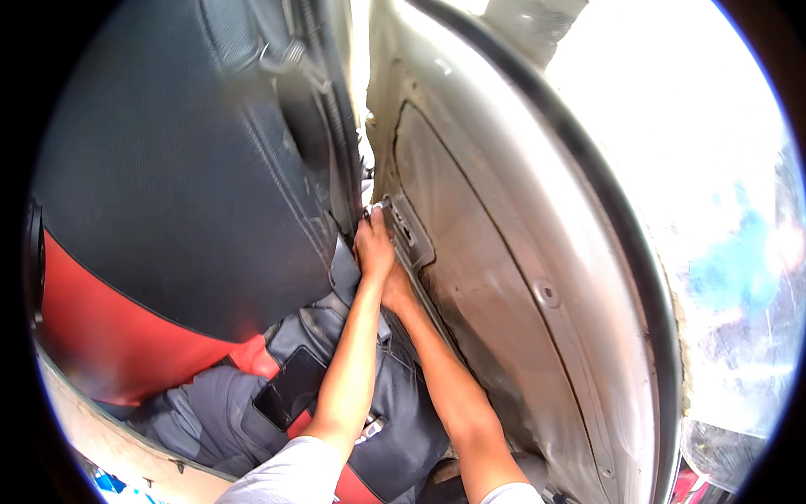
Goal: The person is working on the interior door panel of a car, using a socket wrench to remove and reinstall screws. They repeatedly detach the panel, inspect the area, and reattach it.
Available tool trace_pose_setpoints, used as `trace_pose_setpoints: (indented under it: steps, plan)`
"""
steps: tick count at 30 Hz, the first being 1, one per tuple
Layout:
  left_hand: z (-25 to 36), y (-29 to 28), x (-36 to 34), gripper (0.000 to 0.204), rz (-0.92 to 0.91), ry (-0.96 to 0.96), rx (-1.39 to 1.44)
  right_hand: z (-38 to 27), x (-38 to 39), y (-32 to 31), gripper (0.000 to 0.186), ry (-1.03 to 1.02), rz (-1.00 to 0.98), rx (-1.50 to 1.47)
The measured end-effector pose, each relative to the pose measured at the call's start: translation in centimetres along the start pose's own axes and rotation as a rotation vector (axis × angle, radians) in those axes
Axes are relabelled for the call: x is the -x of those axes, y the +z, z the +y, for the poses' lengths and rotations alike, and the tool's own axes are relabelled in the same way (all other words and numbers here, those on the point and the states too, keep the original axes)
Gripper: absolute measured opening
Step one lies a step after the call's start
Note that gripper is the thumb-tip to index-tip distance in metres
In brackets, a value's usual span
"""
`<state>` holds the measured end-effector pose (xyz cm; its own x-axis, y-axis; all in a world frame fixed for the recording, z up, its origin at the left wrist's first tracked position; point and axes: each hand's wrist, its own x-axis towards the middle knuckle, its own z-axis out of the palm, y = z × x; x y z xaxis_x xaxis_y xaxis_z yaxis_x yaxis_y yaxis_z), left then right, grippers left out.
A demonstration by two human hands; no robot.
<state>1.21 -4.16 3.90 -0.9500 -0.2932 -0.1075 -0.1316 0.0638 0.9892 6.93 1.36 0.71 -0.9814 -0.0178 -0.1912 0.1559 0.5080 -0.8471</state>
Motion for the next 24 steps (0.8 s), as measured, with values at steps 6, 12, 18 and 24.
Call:
trace_pose_setpoints:
  steps: [6,12,18,24]
  plan:
    - [0.8,0.3,0.4,0.054,-0.073,-0.116,0.04,-1.6,2.1,-2.2,0.037,0.039,0.096,0.3]
    - [0.3,-0.1,0.6,0.054,-0.08,-0.098,0.011,0.5,2.9,-2.3,0.041,-0.053,0.108,0.145]
    - [-1.7,1.5,0.2,0.052,-0.017,0.055,-0.155,2.5,-0.8,0.9,0.043,-0.258,0.282,0.04]
    - [0.2,1.0,0.5,0.054,-0.059,-0.093,-0.052,2.0,0.7,0.8,0.041,-0.118,0.102,0.281]
